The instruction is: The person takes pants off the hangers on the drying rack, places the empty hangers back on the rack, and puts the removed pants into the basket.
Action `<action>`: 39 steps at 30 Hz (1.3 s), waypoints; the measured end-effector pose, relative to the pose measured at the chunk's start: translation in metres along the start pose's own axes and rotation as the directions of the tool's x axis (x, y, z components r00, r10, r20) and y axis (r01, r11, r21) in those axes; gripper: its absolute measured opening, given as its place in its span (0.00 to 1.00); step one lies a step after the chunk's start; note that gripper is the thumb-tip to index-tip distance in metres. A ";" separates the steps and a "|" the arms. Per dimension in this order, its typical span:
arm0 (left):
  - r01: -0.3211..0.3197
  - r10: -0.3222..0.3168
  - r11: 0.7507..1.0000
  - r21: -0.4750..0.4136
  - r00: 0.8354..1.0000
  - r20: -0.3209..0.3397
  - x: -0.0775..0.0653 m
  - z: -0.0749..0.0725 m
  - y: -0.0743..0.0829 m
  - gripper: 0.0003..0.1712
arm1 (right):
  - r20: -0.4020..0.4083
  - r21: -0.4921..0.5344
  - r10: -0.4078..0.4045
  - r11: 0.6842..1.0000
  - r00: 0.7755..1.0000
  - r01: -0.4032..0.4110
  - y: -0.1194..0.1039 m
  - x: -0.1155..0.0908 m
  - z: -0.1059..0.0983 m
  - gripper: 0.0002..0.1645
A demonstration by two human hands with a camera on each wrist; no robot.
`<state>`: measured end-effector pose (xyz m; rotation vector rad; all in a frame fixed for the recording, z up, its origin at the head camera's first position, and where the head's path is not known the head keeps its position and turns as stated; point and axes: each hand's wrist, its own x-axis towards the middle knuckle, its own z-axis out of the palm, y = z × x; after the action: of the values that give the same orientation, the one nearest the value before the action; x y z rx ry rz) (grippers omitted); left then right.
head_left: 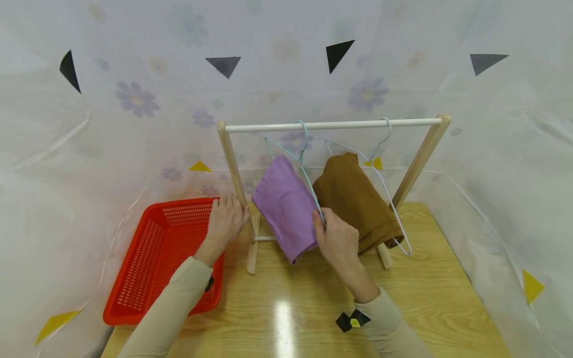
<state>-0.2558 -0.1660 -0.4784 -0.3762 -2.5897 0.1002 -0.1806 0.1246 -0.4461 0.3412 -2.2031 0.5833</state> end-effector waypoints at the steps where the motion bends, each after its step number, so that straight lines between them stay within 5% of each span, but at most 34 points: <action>1: 0.001 -0.001 1.000 0.000 1.000 0.000 0.000 0.000 0.000 0.22 | -0.012 -0.003 -0.007 1.000 1.000 0.007 0.001 0.000 0.001 0.13; 14: -0.002 0.002 1.000 -0.017 1.000 -0.019 0.000 0.001 -0.001 0.21 | -0.170 -0.016 -0.097 0.995 0.981 0.095 0.011 0.002 0.003 0.08; 26: 0.000 0.000 1.000 -0.005 1.000 0.004 0.001 -0.001 0.000 0.22 | -0.276 -0.025 -0.155 0.988 0.949 0.154 0.018 0.009 -0.001 0.15; 39: 0.001 -0.001 1.000 -0.019 1.000 0.004 0.001 -0.002 -0.001 0.21 | -0.236 0.029 -0.152 0.986 0.960 0.163 0.019 0.018 -0.013 0.07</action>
<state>-0.2557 -0.1666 -0.4767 -0.3818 -2.5966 0.0760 -0.1913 0.1467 -0.4307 0.4462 -1.9191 0.5594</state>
